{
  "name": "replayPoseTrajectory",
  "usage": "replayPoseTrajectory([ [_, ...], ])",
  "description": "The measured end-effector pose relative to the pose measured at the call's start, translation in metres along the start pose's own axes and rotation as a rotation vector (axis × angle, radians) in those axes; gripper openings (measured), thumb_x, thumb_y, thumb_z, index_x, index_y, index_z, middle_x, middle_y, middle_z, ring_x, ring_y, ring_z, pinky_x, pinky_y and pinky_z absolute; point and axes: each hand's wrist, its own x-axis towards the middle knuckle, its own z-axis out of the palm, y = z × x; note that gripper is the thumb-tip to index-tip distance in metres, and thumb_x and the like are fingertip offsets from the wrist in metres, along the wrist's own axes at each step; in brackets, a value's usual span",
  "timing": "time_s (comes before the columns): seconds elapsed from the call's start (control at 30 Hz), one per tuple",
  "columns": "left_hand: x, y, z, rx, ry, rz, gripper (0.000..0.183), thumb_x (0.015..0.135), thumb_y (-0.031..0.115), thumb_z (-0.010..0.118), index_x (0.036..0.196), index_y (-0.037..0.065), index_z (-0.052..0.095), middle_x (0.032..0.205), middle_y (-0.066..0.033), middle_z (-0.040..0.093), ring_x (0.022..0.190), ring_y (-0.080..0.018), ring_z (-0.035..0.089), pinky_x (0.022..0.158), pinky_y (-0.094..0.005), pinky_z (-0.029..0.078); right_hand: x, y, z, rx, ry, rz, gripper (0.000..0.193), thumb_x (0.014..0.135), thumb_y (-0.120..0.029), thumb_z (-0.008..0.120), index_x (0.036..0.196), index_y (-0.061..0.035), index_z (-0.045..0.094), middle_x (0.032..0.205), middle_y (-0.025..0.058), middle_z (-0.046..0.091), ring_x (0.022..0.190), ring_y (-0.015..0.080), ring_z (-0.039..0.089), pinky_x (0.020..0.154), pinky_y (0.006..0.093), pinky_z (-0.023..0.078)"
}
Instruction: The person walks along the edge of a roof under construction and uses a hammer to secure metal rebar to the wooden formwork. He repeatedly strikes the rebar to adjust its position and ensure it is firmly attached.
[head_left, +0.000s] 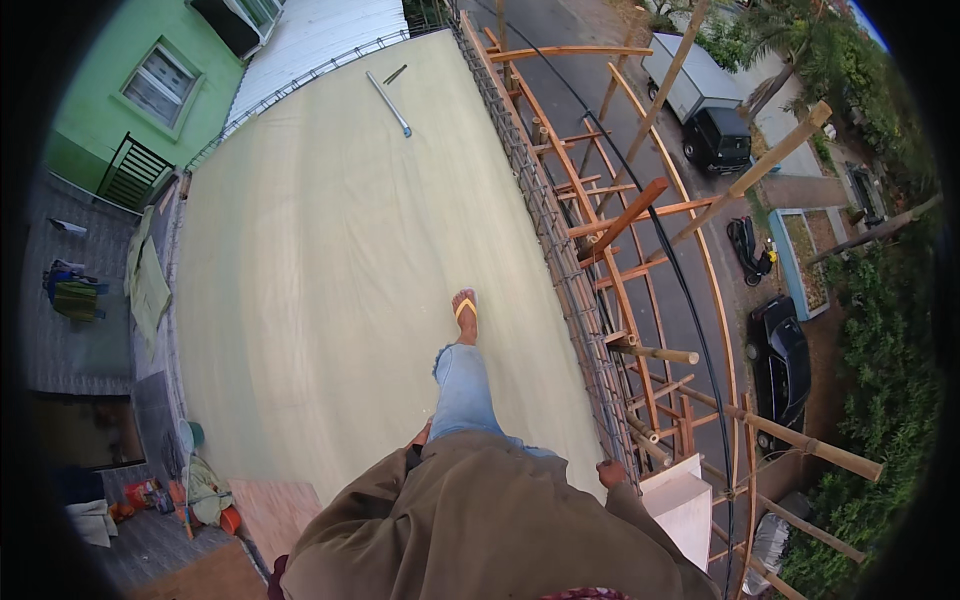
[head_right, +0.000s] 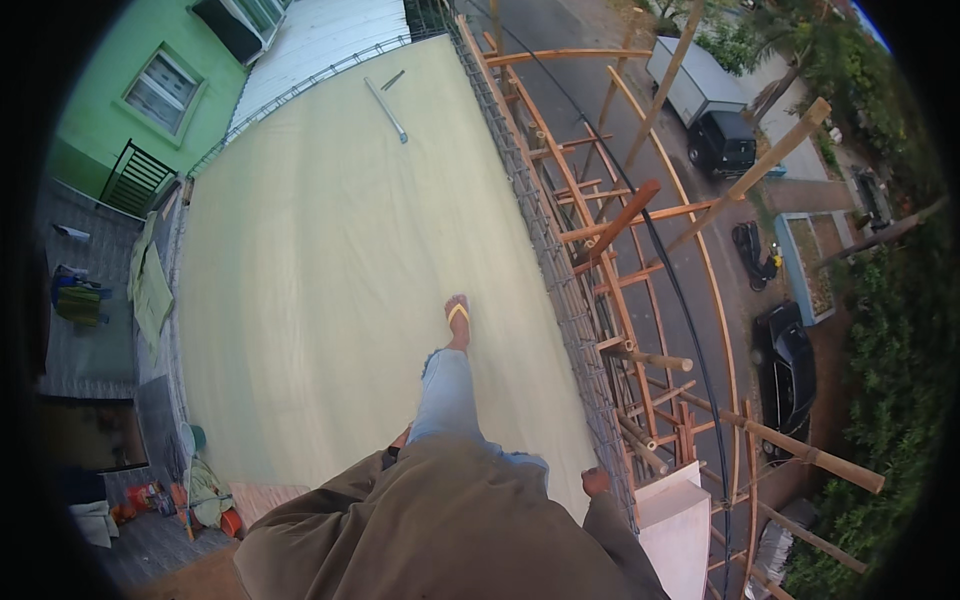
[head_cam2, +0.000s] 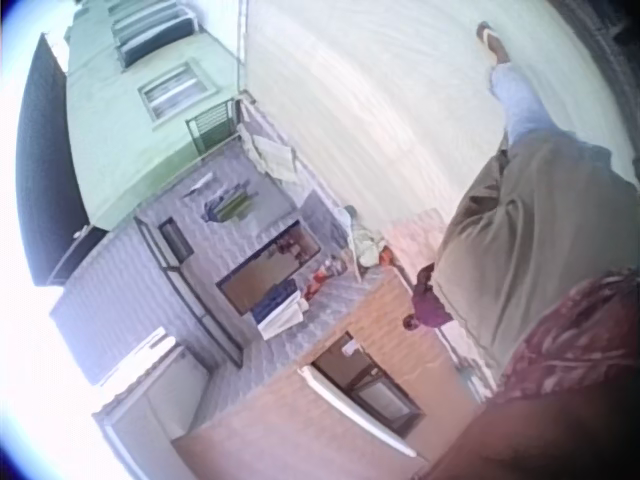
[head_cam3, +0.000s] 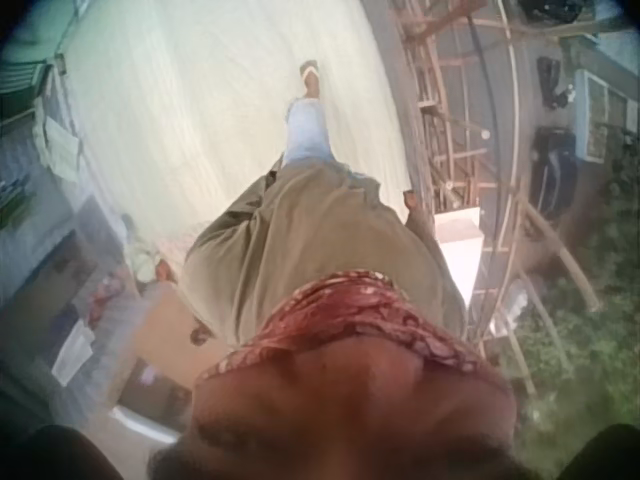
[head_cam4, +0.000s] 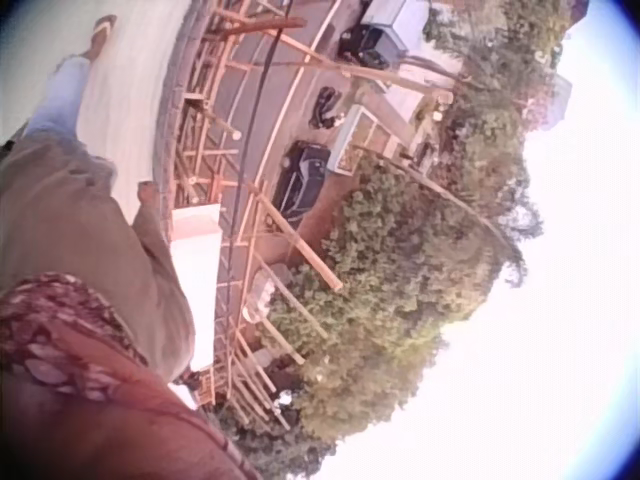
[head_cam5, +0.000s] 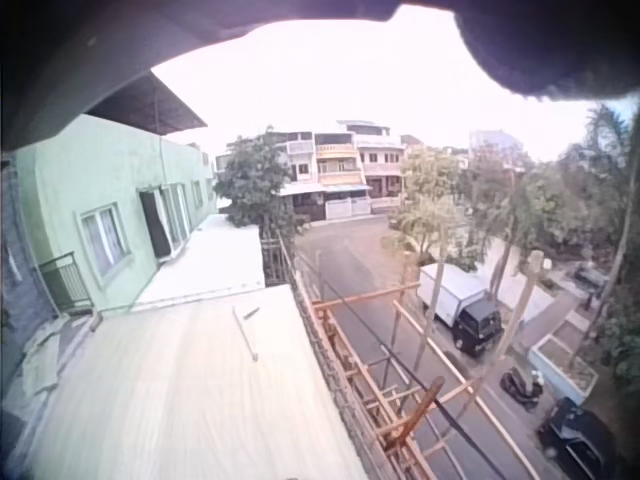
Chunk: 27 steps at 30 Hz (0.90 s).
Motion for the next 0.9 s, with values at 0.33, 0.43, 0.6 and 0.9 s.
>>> replayPoseTrajectory([
  [0.33,0.080,0.308,-0.274,0.102,0.304,-0.235,0.051,0.089,0.043,0.061,0.118,0.001,0.059,0.101,-0.0138,0.065,0.086,-0.0215,0.064,0.071,-0.0381,0.052,0.137,-0.336,-0.087,0.263,0.134,-0.041,0.039,0.084,-0.029,0.064,0.106,0.0025,0.064,0.101,0.0244,0.066,0.100,0.0346,0.064,0.088,0.0424,0.049],
  [0.43,0.093,0.411,-0.372,-0.161,0.399,-0.132,0.058,0.093,0.040,0.055,0.132,-0.002,0.044,0.118,-0.0183,0.060,0.103,-0.0294,0.062,0.084,-0.0458,0.051,0.129,-0.484,-0.122,0.159,0.101,-0.152,0.039,0.085,-0.028,0.064,0.109,0.0026,0.063,0.102,0.0238,0.067,0.099,0.0333,0.065,0.086,0.0416,0.050],
  [0.6,0.157,0.548,-0.433,-0.155,0.458,0.104,0.049,0.093,0.036,0.057,0.125,-0.001,0.049,0.109,-0.0137,0.063,0.095,-0.0228,0.063,0.078,-0.0375,0.051,0.158,-0.593,-0.149,0.091,0.046,-0.197,0.038,0.086,-0.027,0.064,0.110,0.0023,0.063,0.106,0.0238,0.066,0.100,0.0333,0.064,0.088,0.0414,0.049],
  [0.9,0.290,0.629,-0.410,0.652,-0.092,0.189,0.050,0.084,0.034,0.066,0.121,0.001,0.059,0.112,-0.0203,0.065,0.096,-0.0319,0.065,0.085,-0.0396,0.051,0.350,-0.729,-0.180,0.013,-0.024,-0.118,0.041,0.085,-0.030,0.064,0.110,0.0019,0.064,0.106,0.0227,0.066,0.102,0.0334,0.063,0.089,0.0424,0.049],
])
